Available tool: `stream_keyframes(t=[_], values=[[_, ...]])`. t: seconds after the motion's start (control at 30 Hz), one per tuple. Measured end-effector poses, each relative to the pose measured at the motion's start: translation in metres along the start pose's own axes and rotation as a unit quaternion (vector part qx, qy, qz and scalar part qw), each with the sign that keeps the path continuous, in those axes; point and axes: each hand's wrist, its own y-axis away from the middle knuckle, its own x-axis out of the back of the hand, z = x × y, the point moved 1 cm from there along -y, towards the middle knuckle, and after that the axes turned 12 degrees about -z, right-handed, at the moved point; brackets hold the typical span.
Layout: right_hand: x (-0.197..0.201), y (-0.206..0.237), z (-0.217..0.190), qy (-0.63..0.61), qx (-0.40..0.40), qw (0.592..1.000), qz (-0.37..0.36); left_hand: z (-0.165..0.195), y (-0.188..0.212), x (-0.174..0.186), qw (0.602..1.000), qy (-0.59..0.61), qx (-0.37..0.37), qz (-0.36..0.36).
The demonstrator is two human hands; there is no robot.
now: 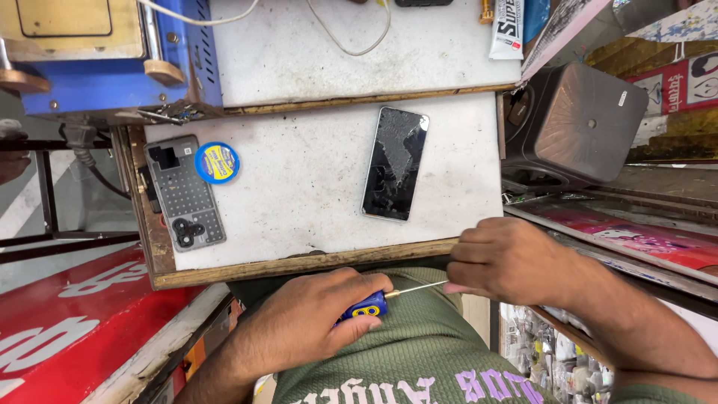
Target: The person uses a screwdriver to pry and separate the screen from the smartphone body on a workbench. They then lift the phone, inspect the screen, and place it back down. The person handles a small white object over the phone before the clip ends.
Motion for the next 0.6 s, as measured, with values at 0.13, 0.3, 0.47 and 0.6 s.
stream_keyframes(t=[0.13,0.3,0.47,0.6], values=[[0.015,0.055,0.031,0.015,-0.245,0.962,0.124,-0.018,0.014,0.022,0.983,-0.017,-0.075,0.167],[-0.008,0.121,0.07,0.172,-0.527,0.816,0.164,-0.052,-0.014,0.034,0.962,0.123,0.02,0.243],[-0.042,0.127,0.083,0.265,-0.592,0.754,0.102,-0.063,-0.065,0.03,0.954,0.131,-0.053,0.263],[-0.057,0.066,0.065,0.043,-0.478,0.829,0.288,-0.052,-0.079,0.018,0.961,0.203,0.049,0.181]])
